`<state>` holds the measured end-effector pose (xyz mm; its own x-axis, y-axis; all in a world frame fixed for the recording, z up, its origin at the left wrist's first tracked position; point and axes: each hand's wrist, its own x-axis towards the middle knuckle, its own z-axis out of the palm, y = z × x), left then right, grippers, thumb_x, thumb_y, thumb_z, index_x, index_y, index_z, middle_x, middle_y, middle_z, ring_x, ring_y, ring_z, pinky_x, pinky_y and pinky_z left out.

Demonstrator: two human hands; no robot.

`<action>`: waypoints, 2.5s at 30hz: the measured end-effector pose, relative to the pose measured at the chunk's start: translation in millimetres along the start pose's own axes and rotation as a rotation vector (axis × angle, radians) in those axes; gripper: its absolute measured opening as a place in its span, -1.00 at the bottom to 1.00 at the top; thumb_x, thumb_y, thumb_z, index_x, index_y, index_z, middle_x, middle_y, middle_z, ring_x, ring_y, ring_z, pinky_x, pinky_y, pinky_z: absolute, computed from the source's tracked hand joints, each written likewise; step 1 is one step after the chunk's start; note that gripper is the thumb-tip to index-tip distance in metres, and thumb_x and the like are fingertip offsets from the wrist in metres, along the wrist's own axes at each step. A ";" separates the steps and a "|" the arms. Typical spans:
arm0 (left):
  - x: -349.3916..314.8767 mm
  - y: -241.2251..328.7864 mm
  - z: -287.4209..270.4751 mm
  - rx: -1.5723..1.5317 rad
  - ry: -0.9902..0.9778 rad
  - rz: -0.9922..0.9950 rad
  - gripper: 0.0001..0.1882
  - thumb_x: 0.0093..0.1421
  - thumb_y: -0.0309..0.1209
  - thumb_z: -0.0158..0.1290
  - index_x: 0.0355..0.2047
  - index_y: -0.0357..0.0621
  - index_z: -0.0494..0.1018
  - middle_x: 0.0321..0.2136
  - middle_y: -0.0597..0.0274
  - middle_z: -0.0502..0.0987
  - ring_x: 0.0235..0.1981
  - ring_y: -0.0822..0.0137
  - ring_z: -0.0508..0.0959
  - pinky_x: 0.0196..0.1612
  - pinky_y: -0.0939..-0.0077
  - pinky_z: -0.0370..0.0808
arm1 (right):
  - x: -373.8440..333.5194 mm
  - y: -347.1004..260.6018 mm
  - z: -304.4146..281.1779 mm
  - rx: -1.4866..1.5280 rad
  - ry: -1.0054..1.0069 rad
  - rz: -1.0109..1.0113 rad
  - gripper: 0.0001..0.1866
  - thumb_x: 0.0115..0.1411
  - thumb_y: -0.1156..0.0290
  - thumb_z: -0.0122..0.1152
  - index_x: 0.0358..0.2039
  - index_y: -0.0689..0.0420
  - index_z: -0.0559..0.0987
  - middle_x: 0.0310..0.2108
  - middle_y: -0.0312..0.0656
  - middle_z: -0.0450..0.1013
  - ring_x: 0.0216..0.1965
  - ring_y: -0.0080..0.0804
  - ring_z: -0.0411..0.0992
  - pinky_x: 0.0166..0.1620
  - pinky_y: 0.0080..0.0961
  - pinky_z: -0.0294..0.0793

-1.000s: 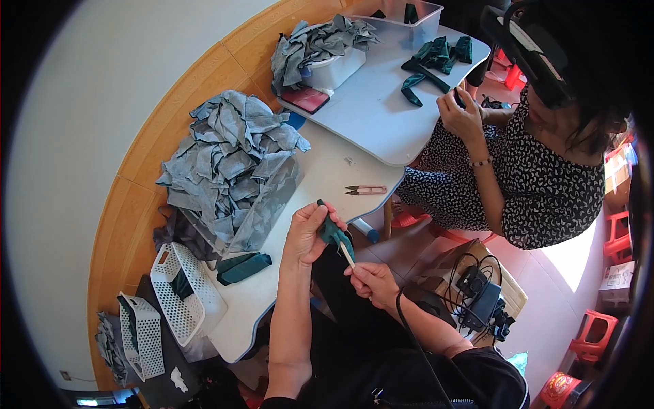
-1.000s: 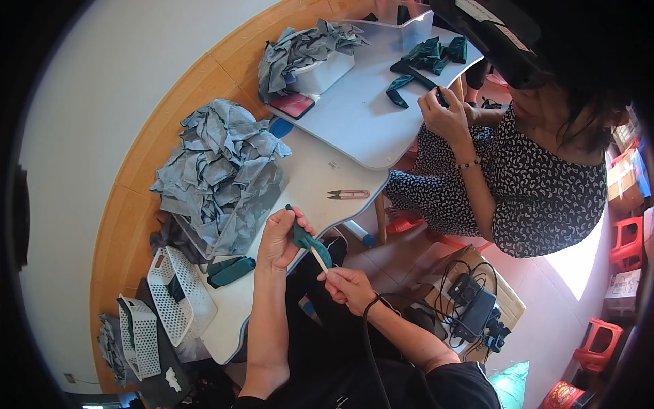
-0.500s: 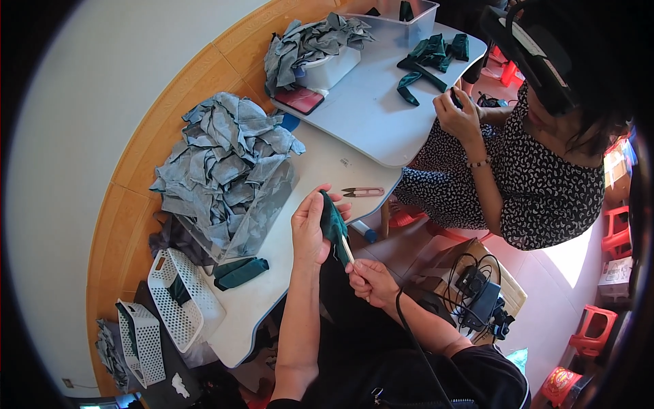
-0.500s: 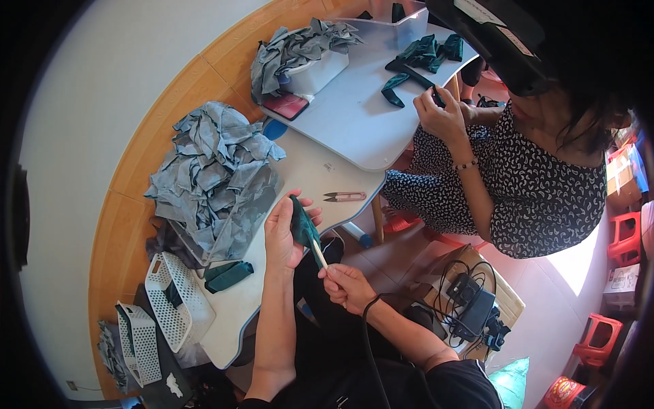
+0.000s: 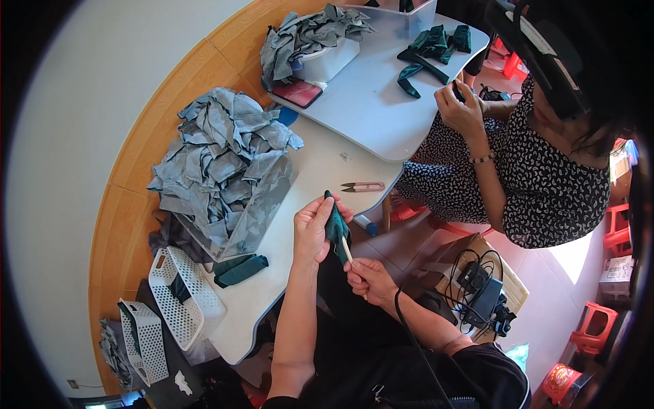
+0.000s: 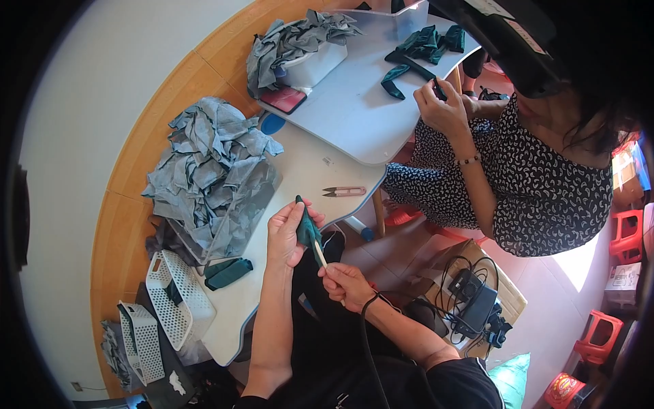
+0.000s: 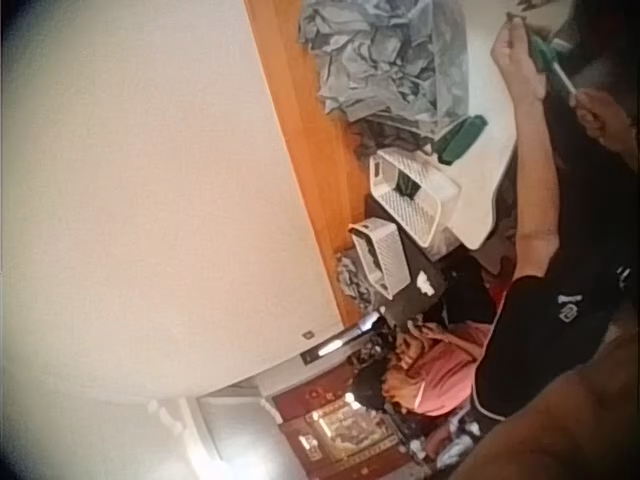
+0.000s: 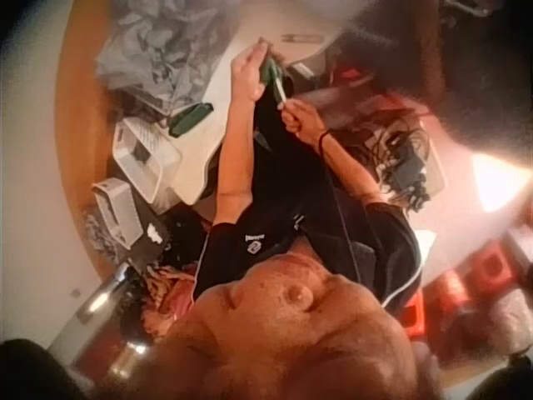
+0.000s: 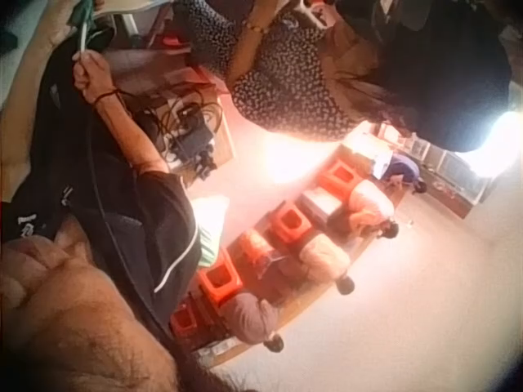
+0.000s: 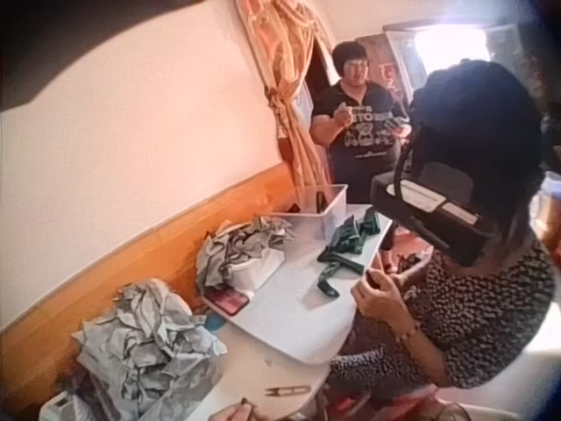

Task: Turning small green fabric tubes inside out using a wooden stick.

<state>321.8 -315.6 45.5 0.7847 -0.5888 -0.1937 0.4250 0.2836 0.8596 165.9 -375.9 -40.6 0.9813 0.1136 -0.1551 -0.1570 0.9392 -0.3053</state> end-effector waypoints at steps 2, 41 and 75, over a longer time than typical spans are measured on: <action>5.6 0.8 -2.9 0.043 0.034 -0.008 -0.81 0.26 -0.41 0.03 -0.21 -0.30 0.45 -0.41 0.08 0.57 -0.37 0.24 0.62 -0.27 0.35 0.61 | 4.8 0.5 -7.6 -0.089 0.067 -0.037 -0.76 0.35 0.29 -0.05 -0.21 0.18 0.50 -0.63 -0.42 0.19 -0.70 -0.75 -0.02 -0.64 -0.74 -0.07; -44.7 112.8 -71.5 -0.004 0.470 0.358 -0.83 0.09 -0.49 0.20 -0.33 -0.04 0.44 -0.43 0.36 0.54 -0.44 0.45 0.53 -0.40 0.50 0.51 | 110.8 -30.2 52.9 0.083 0.115 -0.321 -0.91 0.25 0.34 0.11 -0.37 0.00 0.41 -0.16 -0.20 0.51 -0.71 -0.82 -0.02 -0.67 -0.82 -0.05; -92.4 75.1 -89.0 0.028 0.393 0.237 -0.84 0.10 -0.55 0.18 -0.27 -0.23 0.53 -0.42 0.30 0.56 -0.47 0.49 0.54 -0.42 0.65 0.49 | 82.9 4.4 44.9 0.128 0.305 -0.555 -0.92 0.22 0.40 0.14 -0.29 0.03 0.43 -0.63 -0.46 0.23 -0.75 -0.79 0.00 -0.71 -0.75 -0.12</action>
<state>321.4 -172.6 85.9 0.9728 -0.1764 -0.1502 0.2049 0.3522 0.9132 251.5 -347.8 -12.6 0.8343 -0.4792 -0.2725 0.3975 0.8654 -0.3049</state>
